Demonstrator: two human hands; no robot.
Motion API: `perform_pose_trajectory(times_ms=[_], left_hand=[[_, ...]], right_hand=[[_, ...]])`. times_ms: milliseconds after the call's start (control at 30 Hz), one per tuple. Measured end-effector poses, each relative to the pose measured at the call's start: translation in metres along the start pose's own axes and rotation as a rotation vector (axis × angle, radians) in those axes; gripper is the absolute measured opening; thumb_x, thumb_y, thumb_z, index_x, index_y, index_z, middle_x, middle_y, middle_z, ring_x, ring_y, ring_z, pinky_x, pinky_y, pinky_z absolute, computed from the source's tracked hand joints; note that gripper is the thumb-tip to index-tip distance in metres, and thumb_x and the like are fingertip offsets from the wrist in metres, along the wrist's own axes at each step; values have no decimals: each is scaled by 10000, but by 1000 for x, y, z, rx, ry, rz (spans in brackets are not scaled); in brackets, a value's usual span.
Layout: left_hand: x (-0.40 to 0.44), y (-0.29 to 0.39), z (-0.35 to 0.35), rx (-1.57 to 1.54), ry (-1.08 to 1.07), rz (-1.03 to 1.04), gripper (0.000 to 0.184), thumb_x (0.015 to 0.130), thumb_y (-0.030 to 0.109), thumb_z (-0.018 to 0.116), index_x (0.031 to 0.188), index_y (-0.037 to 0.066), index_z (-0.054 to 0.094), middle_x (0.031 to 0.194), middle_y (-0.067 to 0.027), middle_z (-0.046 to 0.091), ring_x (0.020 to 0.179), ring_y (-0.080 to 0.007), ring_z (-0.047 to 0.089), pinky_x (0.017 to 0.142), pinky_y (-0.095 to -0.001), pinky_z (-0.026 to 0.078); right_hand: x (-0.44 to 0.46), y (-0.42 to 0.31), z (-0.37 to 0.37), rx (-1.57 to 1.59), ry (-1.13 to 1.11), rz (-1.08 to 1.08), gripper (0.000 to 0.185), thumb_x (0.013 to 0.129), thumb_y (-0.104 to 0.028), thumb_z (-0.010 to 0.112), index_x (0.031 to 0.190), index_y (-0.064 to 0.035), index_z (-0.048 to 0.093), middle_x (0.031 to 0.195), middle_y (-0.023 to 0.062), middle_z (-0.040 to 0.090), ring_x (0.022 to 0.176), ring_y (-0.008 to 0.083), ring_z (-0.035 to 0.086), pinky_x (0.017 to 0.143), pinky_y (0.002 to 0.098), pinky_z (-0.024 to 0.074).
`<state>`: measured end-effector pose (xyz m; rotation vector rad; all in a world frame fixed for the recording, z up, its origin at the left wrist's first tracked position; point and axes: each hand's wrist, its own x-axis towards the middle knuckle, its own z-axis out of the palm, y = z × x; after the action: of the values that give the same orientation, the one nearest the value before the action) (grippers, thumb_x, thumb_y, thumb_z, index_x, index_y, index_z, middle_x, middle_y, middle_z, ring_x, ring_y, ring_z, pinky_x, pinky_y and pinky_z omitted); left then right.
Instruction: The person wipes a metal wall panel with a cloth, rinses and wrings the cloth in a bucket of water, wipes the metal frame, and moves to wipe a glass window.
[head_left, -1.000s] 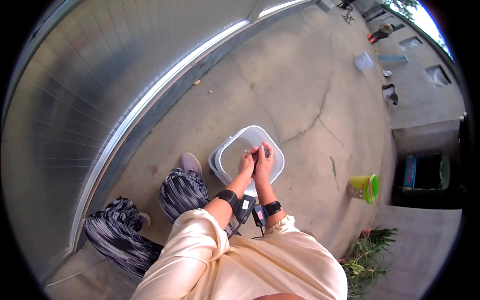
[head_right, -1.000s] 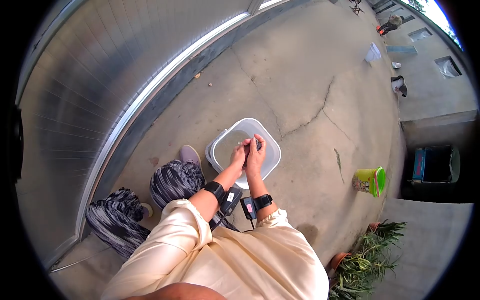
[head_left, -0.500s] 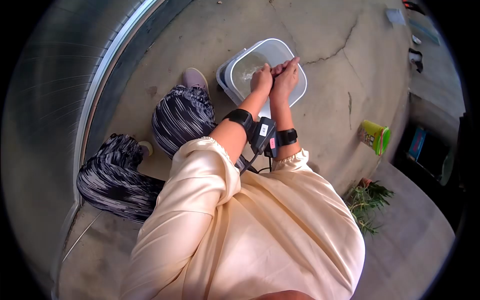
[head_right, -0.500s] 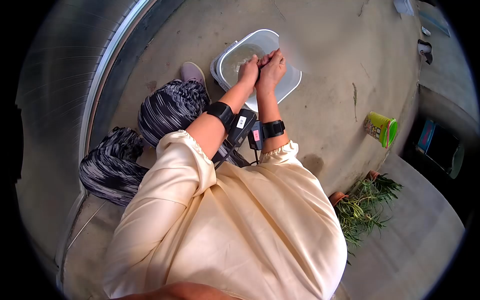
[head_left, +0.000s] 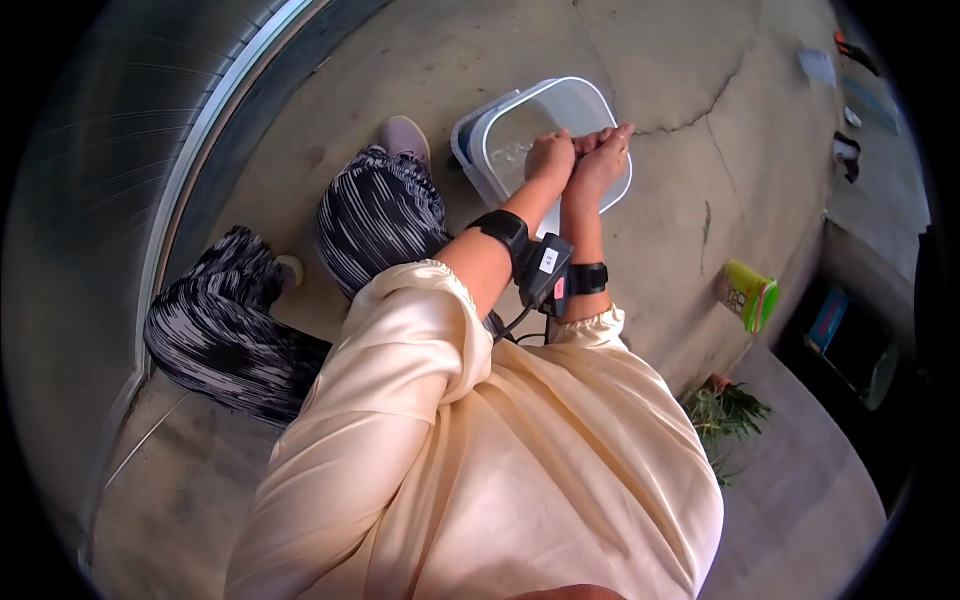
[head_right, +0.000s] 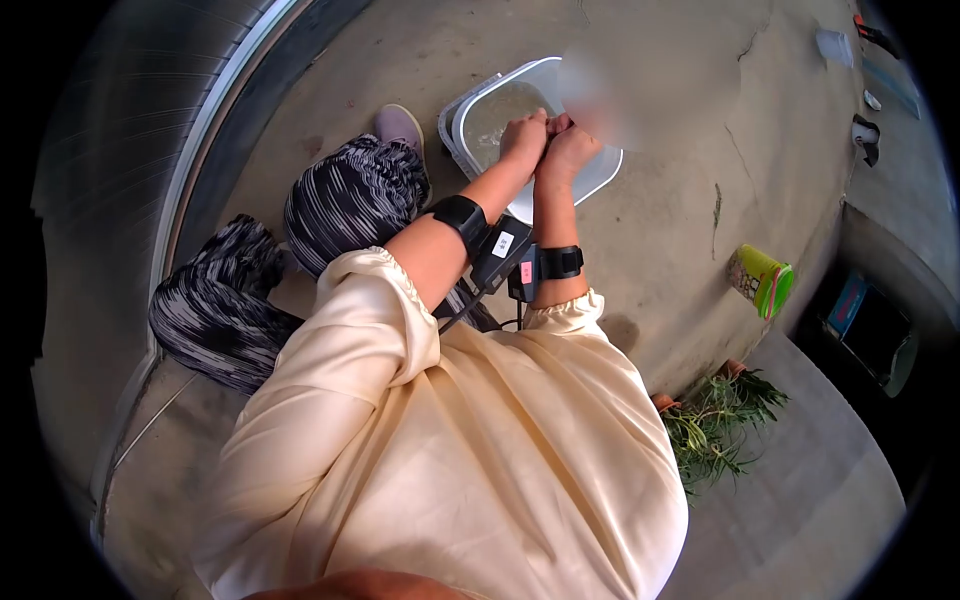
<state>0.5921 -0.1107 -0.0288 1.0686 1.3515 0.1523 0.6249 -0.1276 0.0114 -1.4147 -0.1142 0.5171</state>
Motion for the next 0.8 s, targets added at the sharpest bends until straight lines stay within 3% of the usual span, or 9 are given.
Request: perform_pose_trajectory(times_ms=[200,300,367,400,467,500,533,600,800], left_hand=[[1,-2,2,15,-3,36,473,905,322,309,910,-15,641,965,-248,614,940,-412,577,844,-463,446],[1,-2,5,-34,-49,80,500,894,389,337,948,-20,619,952,-251,615,926,-417,577,842,-461,446],[-8,9,0,-65,-130,10,415,867,367,488,1109,38,559,1032,-161,614,936,-268,598,790,-363,457],[-8,8,0,-61,-141,24,415,867,367,488,1109,38,559,1032,-161,614,936,-268,598,790,-363,457],[-7,3,-2,-163,-197,260,420,822,278,589,1171,54,522,1107,-108,587,981,-189,565,809,-319,453],[-11,8,-7,-239,-261,258,445,764,126,635,1190,65,522,1139,-75,566,1009,-158,540,850,-290,440],[-10,11,-11,-233,-264,271,445,764,126,635,1190,65,522,1139,-75,566,1009,-158,540,850,-290,440],[-12,18,-16,-142,-358,559,526,732,49,626,1238,73,487,1149,-78,563,1035,-176,538,903,-289,415],[-61,91,-62,-91,-32,989,474,704,101,692,1159,63,566,1258,-117,484,1164,-237,468,980,-336,374]], right_hand=[[4,5,-7,18,-3,-9,413,962,-413,376,698,-98,341,533,-2,320,455,104,311,434,260,319],[8,9,-15,56,-19,-14,399,959,-403,394,738,-70,399,590,32,438,545,120,431,469,236,362],[8,4,-21,-100,40,-110,333,950,-348,440,900,-22,484,832,79,568,754,146,532,594,256,433],[8,2,-30,-95,48,-125,333,950,-348,440,900,-22,484,832,79,568,754,146,532,594,256,433],[13,7,-62,-394,-157,-179,288,925,-275,487,1101,-48,465,1034,69,546,931,165,524,736,306,427],[17,10,-80,-597,-265,-297,321,913,-238,504,1180,-69,450,1103,60,532,991,172,520,791,330,418],[17,6,-90,-768,-356,-432,384,901,-200,520,1258,-90,434,1171,51,519,1050,179,516,846,355,408],[20,-3,-104,192,-230,445,385,898,-135,500,1275,-99,429,1198,49,520,1111,190,498,874,364,414],[5,-61,-41,561,-370,132,247,927,-96,429,1170,-95,478,1329,106,442,1178,226,465,974,384,394]])
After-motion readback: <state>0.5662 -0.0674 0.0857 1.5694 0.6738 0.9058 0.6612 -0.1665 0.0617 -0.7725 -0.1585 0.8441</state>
